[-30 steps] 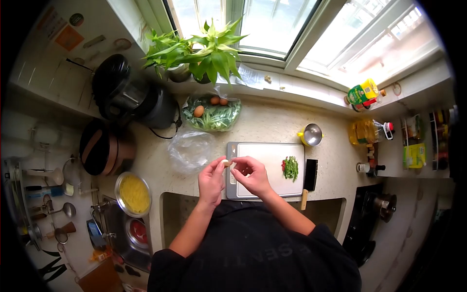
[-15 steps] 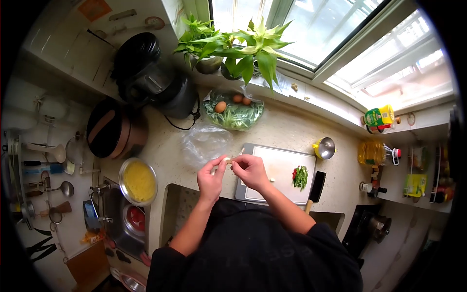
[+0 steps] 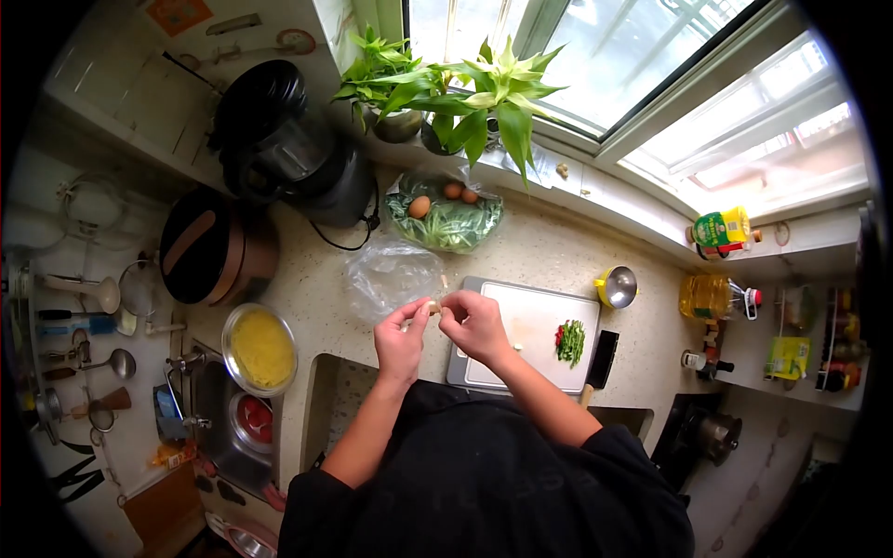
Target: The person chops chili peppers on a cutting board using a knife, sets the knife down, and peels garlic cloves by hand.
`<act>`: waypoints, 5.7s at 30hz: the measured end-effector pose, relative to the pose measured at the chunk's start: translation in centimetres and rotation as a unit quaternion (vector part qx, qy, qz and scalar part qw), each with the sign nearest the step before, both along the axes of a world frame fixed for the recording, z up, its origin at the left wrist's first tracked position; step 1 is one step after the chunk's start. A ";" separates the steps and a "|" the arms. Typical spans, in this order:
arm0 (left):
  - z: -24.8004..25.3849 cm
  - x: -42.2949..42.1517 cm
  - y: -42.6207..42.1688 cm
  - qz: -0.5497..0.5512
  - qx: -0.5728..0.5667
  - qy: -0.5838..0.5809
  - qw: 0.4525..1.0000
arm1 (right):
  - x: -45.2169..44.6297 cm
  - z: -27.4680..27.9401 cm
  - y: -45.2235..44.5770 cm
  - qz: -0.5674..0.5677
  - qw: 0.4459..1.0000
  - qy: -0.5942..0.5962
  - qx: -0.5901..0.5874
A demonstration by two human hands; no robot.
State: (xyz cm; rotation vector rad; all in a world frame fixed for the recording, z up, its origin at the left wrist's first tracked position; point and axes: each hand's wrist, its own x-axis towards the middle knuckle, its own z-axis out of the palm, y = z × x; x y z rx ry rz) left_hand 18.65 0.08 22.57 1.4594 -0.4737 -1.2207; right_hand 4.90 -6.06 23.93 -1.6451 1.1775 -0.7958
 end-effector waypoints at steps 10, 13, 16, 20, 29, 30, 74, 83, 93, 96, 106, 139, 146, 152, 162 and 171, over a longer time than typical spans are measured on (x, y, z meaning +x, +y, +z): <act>0.3 0.4 0.0 -0.013 0.003 0.105 0.994 | -0.3 0.0 -0.2 0.075 0.989 0.032 -0.123; -0.1 0.6 -0.1 -0.029 -0.003 0.069 0.997 | -0.6 -0.5 -0.7 0.109 0.981 0.046 -0.152; -0.2 1.2 -0.2 -0.045 0.006 0.062 0.997 | -0.3 -0.3 -1.2 0.138 0.979 0.069 -0.131; -1.0 2.1 -0.4 -0.050 0.010 0.037 0.998 | 0.8 -1.6 -1.8 0.165 0.968 0.125 -0.143; -3.2 3.5 -1.1 -0.032 -0.043 -0.066 0.996 | 3.6 -3.4 -2.9 0.212 0.953 0.170 -0.133; -3.3 3.5 -1.2 -0.027 -0.043 -0.071 0.996 | 4.0 -4.0 -3.0 0.211 0.953 0.172 -0.131; -5.1 8.6 -4.0 -0.078 0.040 0.140 0.986 | 6.3 -4.9 -5.4 0.161 0.964 0.120 -0.174; -5.1 9.0 -4.1 -0.082 0.036 0.204 0.975 | 6.3 -5.3 -5.9 0.131 0.981 0.068 -0.124; -4.5 9.2 -4.4 -0.087 0.025 0.210 0.974 | 6.4 -5.0 -5.9 0.088 0.995 0.010 -0.038; -5.0 9.0 -4.3 -0.073 0.035 0.187 0.979 | 6.4 -5.6 -5.8 0.063 0.998 -0.016 0.016; -5.1 9.7 -3.8 -0.058 0.048 0.051 0.996 | 6.1 -5.6 -6.1 0.081 0.996 -0.027 0.038; -6.0 9.5 -3.7 -0.014 0.050 0.058 0.997 | 8.1 -8.0 -4.8 0.027 0.961 -0.166 0.222; -6.3 9.7 -3.6 -0.007 0.021 0.157 0.987 | 8.2 -8.9 -5.3 0.032 0.957 -0.191 0.216; -6.7 10.3 -3.0 0.005 0.012 0.214 0.977 | 8.4 -9.4 -5.9 0.016 0.962 -0.180 0.207; -6.5 10.9 -1.3 -0.004 -0.090 0.369 0.925 | 8.9 -13.2 -6.0 0.154 0.949 0.227 -0.154; -4.8 10.3 -0.5 -0.063 -0.162 0.347 0.922 | 9.6 -11.9 -6.3 0.160 0.913 0.228 -0.297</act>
